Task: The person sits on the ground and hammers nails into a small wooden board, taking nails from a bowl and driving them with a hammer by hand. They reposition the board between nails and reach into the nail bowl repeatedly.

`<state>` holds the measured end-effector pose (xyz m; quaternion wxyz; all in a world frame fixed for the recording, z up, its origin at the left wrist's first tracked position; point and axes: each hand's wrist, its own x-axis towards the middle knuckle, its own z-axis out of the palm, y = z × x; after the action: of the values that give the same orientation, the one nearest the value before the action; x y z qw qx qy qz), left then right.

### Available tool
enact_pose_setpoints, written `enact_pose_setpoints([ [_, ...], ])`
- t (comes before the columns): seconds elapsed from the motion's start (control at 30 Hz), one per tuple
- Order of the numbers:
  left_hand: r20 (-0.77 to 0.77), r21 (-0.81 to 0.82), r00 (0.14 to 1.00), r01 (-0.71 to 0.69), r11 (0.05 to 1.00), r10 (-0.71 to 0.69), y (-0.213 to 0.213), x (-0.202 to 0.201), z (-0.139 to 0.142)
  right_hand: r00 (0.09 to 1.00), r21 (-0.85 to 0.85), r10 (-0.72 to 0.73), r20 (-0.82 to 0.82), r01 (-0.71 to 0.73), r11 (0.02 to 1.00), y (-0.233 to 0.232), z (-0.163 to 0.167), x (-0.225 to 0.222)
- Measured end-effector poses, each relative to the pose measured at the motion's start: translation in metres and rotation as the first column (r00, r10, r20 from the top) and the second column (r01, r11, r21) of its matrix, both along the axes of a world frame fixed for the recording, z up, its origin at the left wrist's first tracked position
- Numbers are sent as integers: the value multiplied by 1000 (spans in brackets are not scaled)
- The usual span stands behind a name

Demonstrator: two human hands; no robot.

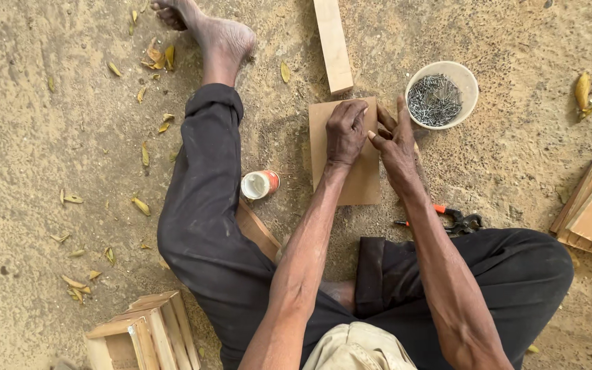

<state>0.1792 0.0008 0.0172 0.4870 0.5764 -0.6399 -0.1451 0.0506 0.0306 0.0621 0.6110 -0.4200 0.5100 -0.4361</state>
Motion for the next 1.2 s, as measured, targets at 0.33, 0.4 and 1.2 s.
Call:
enact_pose_setpoints([
  [0.33,-46,63,998,35,997,-33,-4,-4,-14,812,-154,-110,-573,26,988,50,19,-32],
  [0.4,-61,47,997,46,998,-43,-5,-5,-14,421,-377,-282,-862,-161,912,73,11,-40],
  [1.2,-102,50,993,73,996,-67,-5,-7,-8,814,-261,-101,-572,-64,963,88,23,-60],
])
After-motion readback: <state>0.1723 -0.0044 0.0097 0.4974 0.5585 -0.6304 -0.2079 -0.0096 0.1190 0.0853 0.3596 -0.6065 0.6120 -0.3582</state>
